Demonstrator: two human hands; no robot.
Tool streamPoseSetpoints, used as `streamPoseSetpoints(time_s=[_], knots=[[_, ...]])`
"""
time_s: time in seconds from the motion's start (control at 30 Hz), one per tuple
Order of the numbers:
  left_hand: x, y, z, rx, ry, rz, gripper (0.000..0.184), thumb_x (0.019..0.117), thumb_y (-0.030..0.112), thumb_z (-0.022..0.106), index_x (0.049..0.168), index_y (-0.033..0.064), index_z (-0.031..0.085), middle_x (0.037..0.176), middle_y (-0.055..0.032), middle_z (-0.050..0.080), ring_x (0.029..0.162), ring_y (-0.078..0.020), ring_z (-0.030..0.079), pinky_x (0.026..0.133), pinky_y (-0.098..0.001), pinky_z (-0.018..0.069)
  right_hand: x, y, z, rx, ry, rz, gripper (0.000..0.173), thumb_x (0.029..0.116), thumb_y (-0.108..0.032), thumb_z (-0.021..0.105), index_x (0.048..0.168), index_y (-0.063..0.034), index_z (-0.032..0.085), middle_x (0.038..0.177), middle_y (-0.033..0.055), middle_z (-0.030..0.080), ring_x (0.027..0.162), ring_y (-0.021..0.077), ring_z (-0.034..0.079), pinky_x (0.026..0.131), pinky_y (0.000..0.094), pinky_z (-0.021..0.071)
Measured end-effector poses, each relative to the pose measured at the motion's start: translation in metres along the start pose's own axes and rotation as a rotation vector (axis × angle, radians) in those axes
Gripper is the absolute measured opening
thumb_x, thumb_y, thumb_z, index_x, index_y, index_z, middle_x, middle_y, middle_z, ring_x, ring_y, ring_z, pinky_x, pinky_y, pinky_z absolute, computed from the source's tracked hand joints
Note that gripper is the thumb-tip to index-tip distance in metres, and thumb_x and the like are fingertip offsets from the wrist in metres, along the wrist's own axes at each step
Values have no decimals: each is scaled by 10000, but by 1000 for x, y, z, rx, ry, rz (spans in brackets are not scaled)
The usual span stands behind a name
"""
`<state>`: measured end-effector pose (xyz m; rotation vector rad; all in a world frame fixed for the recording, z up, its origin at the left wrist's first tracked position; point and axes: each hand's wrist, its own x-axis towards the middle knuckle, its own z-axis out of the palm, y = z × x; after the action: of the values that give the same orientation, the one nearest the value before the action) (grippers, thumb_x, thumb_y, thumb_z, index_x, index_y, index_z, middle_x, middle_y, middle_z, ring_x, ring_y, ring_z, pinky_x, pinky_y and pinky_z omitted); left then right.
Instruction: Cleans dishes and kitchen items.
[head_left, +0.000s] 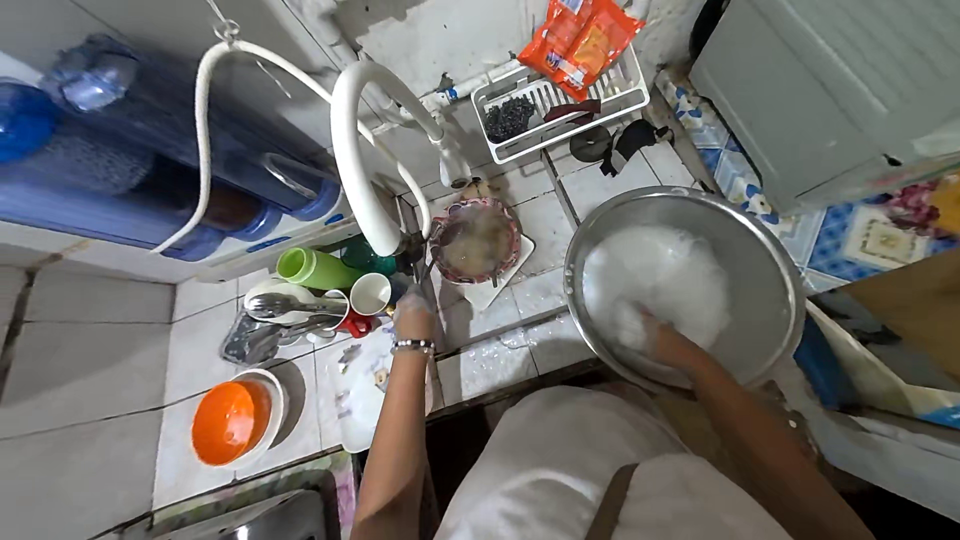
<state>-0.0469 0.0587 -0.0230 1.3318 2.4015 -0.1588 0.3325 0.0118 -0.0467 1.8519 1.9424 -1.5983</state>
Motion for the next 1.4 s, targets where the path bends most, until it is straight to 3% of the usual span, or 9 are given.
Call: streamPoseSetpoints(time_s=[0.17, 0.27, 0.4, 0.5, 0.63, 0.73, 0.9, 1.27, 1.4], knots=[[-48, 2, -4, -297, 17, 126, 456, 1127, 248, 365, 1244, -119, 609, 1113, -321, 662, 1073, -429, 657, 980, -555, 485, 14, -42, 0, 770, 323, -371, 406, 856, -76, 697, 1208, 72, 560, 942, 73, 678, 773, 102, 661, 703, 277, 578], [-81, 18, 8, -736, -96, 172, 393, 1116, 258, 375, 943, -2, 612, 646, 7, 489, 527, -78, 470, 525, -260, 439, 45, -75, -4, 941, 332, -546, 243, 842, -74, 679, 1063, -11, 601, 805, 8, 683, 693, 102, 664, 678, 307, 587], [-112, 35, 13, -780, -222, 256, 368, 1114, 250, 386, 949, 19, 619, 629, 42, 458, 503, -48, 421, 508, -237, 396, 63, -116, -5, 859, 392, -604, 726, 761, -117, 803, 1383, -133, 428, 998, 50, 661, 736, 115, 630, 604, 303, 540], [-123, 37, 13, -605, -220, 329, 379, 1113, 259, 397, 968, 3, 636, 679, 14, 486, 565, -67, 453, 570, -266, 419, 70, -140, -5, 862, 476, -564, 952, 725, -48, 823, 1505, -63, 279, 1246, 156, 633, 1014, 181, 673, 838, 370, 590], [-120, 23, 10, -773, -355, 342, 347, 1111, 230, 392, 931, 17, 599, 654, 49, 487, 516, -29, 468, 523, -212, 442, 78, -157, 4, 983, 424, -424, 444, 830, 58, 748, 1244, 39, 587, 1020, 104, 680, 888, 117, 661, 819, 302, 576], [-109, 14, 3, -983, -526, 359, 311, 1108, 157, 343, 953, 31, 582, 648, 75, 527, 520, -12, 539, 541, -177, 513, 88, -159, 17, 986, 357, -432, 312, 914, 20, 683, 1212, 52, 597, 1005, 113, 695, 884, 130, 688, 820, 313, 596], [-87, 17, 16, -1306, -657, 294, 358, 1122, 212, 259, 903, 97, 517, 537, 91, 420, 391, 10, 367, 378, -137, 325, 84, -166, 42, 640, 303, -382, 438, 909, -56, 753, 1297, 51, 581, 1119, 177, 681, 971, 200, 672, 894, 392, 565], [-91, 5, 23, -1323, -798, 83, 442, 1142, 306, 242, 786, 142, 447, 481, 87, 344, 348, -8, 324, 346, -153, 288, 85, -168, 32, 250, 545, -505, 520, 926, -98, 740, 1314, 180, 534, 1247, 357, 628, 1190, 441, 627, 1067, 534, 463], [-92, -12, 31, -1243, -834, 53, 430, 1138, 314, 285, 788, 143, 467, 505, 87, 364, 362, -6, 332, 350, -152, 295, 94, -184, -4, -145, 188, -732, 355, 843, -64, 780, 1168, 42, 688, 1136, 216, 706, 1081, 313, 678, 989, 485, 523]])
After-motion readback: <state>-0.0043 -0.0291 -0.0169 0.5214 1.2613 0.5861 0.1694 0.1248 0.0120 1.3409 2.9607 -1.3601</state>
